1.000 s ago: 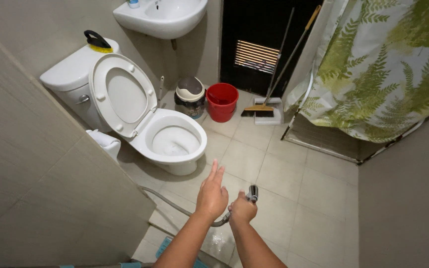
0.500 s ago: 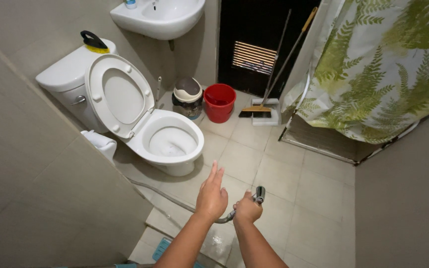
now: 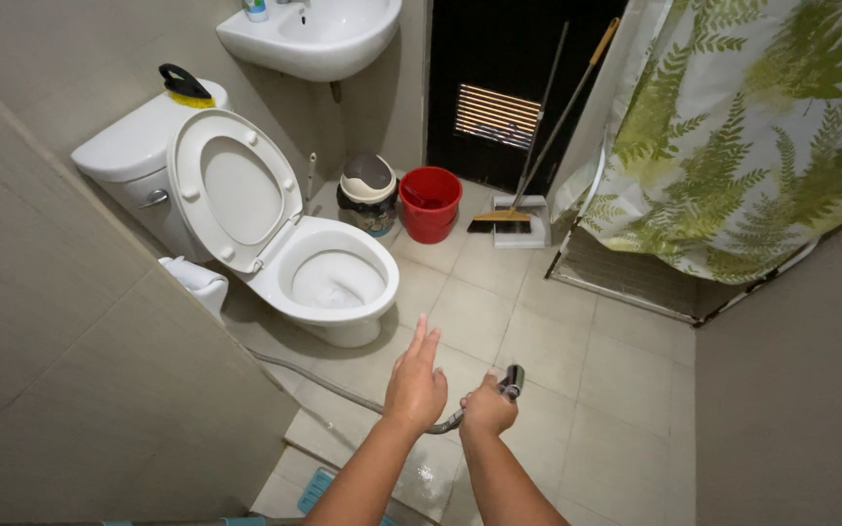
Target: The person uses a handheld bidet sprayer to rinse a mop head and the bathroom floor. They then wash their hands under the running water from the sprayer and return the device to its wall mount. Finally, the person moves a small step stool within the bathroom.
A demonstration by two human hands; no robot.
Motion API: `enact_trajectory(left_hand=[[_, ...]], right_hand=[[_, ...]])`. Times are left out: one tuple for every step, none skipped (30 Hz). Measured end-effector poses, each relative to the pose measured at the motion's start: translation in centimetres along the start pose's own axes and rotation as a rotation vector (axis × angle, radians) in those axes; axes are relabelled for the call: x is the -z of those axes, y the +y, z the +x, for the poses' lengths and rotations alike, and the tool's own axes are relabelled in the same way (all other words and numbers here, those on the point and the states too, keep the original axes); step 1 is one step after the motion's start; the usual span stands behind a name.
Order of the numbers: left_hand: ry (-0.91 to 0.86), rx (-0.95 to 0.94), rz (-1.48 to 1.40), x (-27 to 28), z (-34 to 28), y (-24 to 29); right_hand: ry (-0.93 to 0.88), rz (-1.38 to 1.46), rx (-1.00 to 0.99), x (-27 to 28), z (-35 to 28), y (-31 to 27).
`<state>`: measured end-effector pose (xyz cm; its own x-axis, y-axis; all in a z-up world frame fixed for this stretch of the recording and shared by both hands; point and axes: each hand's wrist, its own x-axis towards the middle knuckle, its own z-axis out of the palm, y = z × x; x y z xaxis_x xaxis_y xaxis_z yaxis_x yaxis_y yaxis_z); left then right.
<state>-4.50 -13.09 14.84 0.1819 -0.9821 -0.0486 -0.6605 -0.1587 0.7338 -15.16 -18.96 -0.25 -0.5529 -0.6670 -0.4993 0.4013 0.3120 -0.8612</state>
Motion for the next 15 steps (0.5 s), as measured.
enact_trajectory(left_hand=[[0.001,0.000,0.000,-0.1,0.0,-0.1],[0.012,-0.010,-0.002,-0.2,0.0,-0.2],[0.023,-0.020,-0.005,-0.3,-0.1,-0.4],[0.023,-0.019,-0.005,-0.3,-0.1,-0.6],[0.033,-0.033,-0.007,-0.4,-0.1,-0.8],[0.043,-0.046,-0.010,-0.5,-0.1,-1.1],[0.042,-0.045,-0.010,-0.4,-0.3,-1.1],[0.040,-0.043,-0.012,-0.3,-0.4,-1.1],[0.038,-0.041,-0.014,-0.2,-0.5,-1.1],[0.040,-0.041,-0.014,-0.2,-0.5,-1.3],[0.039,-0.040,-0.010,-0.3,-0.4,-1.4],[0.039,-0.039,-0.007,-0.4,-0.4,-1.6],[0.041,-0.039,-0.007,-0.3,-0.4,-1.7],[0.053,-0.051,-0.015,-0.2,-0.5,-1.8],[0.065,-0.063,-0.023,-0.2,-0.6,-1.8]], right_hand=[[-0.001,0.000,0.001,0.1,0.1,0.0],[0.005,0.031,-0.015,0.2,0.2,0.1],[0.011,0.062,-0.032,0.3,0.3,0.2],[0.010,0.061,-0.032,0.3,0.2,0.1],[-0.003,0.076,-0.033,0.3,0.0,0.0],[-0.016,0.090,-0.034,0.4,-0.2,0.0],[-0.015,0.089,-0.035,0.4,-0.3,0.2],[-0.027,0.062,-0.002,0.4,-0.5,0.4],[-0.038,0.035,0.030,0.5,-0.6,0.6],[-0.039,0.035,0.031,0.3,-0.5,1.1],[-0.065,0.018,0.005,0.2,-0.3,1.6],[-0.092,0.000,-0.022,0.1,-0.1,2.2],[-0.093,-0.001,-0.021,-0.1,-0.5,2.2],[-0.114,-0.022,-0.050,-0.2,-0.9,2.3],[-0.134,-0.044,-0.078,-0.2,-1.3,2.3]])
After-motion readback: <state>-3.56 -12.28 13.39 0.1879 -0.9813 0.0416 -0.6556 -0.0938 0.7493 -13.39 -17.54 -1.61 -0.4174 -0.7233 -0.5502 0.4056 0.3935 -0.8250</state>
